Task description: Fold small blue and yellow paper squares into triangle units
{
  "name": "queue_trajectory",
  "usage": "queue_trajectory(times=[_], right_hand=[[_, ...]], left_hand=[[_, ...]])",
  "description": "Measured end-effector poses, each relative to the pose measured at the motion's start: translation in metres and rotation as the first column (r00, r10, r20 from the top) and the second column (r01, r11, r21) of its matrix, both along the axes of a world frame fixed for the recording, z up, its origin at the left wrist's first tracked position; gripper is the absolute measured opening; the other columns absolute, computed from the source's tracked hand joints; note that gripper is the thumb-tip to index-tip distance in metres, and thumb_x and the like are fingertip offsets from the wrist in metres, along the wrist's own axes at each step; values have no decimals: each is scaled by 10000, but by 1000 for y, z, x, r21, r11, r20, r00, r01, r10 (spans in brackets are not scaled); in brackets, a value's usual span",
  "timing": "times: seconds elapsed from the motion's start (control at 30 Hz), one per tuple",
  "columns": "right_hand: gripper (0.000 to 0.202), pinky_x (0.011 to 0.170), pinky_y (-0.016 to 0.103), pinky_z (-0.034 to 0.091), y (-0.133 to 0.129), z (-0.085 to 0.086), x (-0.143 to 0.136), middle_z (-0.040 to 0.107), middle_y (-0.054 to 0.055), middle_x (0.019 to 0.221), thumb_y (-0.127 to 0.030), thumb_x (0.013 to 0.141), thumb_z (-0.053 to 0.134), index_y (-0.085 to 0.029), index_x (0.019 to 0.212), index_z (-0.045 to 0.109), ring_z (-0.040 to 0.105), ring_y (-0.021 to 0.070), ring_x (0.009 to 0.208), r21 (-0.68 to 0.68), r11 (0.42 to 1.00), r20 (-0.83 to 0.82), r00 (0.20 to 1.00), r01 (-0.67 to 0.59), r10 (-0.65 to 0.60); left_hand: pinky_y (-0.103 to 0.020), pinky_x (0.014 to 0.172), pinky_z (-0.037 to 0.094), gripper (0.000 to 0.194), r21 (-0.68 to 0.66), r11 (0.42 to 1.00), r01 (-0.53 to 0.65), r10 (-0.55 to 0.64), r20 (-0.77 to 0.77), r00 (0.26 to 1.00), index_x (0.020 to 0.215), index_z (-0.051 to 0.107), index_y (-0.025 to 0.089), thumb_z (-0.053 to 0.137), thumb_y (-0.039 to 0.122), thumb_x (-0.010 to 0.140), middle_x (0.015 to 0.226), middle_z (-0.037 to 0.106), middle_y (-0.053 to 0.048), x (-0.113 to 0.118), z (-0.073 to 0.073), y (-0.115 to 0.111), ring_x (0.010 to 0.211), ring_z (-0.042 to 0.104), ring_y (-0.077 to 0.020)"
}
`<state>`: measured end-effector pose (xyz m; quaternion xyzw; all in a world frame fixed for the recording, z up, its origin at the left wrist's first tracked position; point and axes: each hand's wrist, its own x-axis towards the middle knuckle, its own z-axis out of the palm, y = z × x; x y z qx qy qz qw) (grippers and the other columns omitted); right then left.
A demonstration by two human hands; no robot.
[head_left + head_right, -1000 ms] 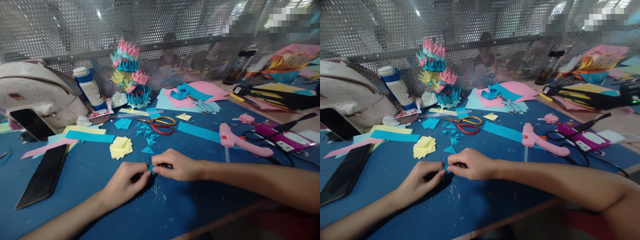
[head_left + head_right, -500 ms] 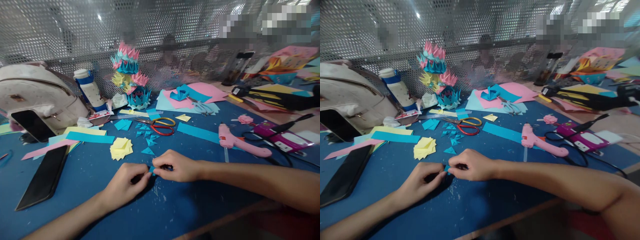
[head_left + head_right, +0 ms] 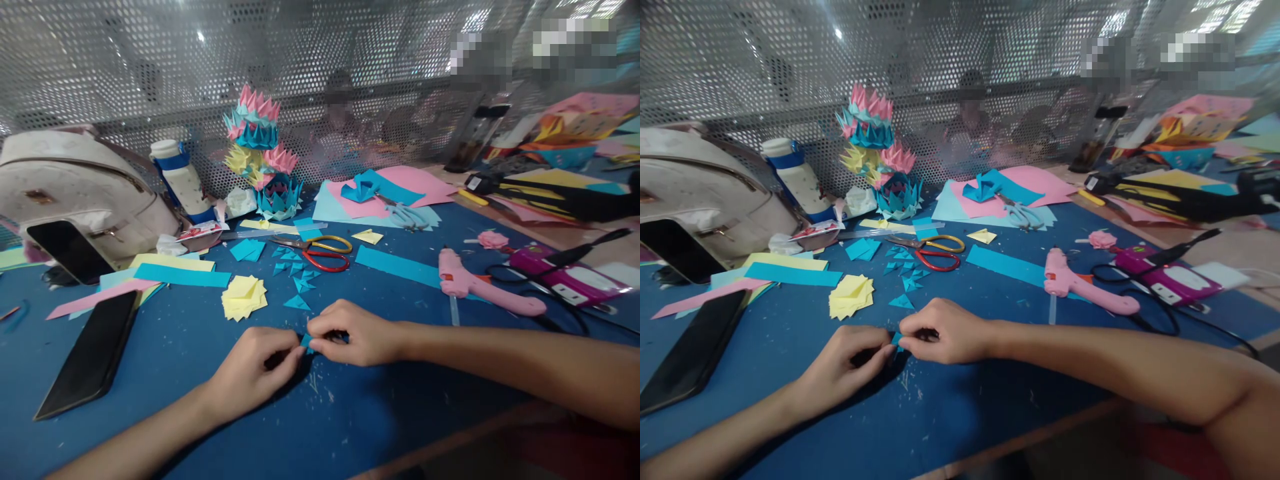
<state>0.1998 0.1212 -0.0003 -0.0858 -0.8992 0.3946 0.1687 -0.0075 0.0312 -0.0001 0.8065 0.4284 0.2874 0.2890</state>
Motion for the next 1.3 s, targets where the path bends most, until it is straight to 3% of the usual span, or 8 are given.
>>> queue_trajectory(times=[0.77, 1.03, 1.13, 1.3], right_hand=[[372, 550, 217, 233, 1, 0, 0, 299, -69, 583, -335, 980, 464, -187, 658, 351, 297, 66, 541, 25, 999, 16, 1000, 20, -21], [365, 538, 236, 227, -2, 2, 2, 269, -77, 516, -256, 926, 483, -189, 607, 320, 268, 66, 485, 54, 998, 5, 1000, 20, -20], [365, 546, 242, 223, -1, 2, 1, 282, -71, 543, -285, 965, 457, -186, 629, 352, 285, 72, 509, 62, 996, 27, 998, 58, -60], [324, 648, 252, 292, 2, 3, -3, 436, -30, 667, -297, 1006, 427, -176, 707, 455, 402, 110, 660, 164, 959, 4, 972, 232, -236]], left_hand=[[-193, 522, 252, 335, -29, 999, -37, 38, 36, 999, 654, 402, 184, 454, 232, 982, 583, 369, 66, -1, -1, 2, 528, 337, -77], [-205, 542, 270, 335, -20, 999, -32, 32, 16, 999, 644, 406, 188, 452, 248, 970, 590, 390, 51, 1, -2, 1, 546, 368, -91], [-198, 518, 262, 332, -18, 997, -76, 76, 15, 997, 640, 401, 189, 450, 248, 963, 575, 381, 57, 1, -3, 2, 523, 341, -87], [-193, 495, 235, 341, 8, 976, -218, 218, 6, 976, 637, 394, 187, 448, 260, 967, 568, 363, 65, -1, -6, 5, 521, 316, -83]])
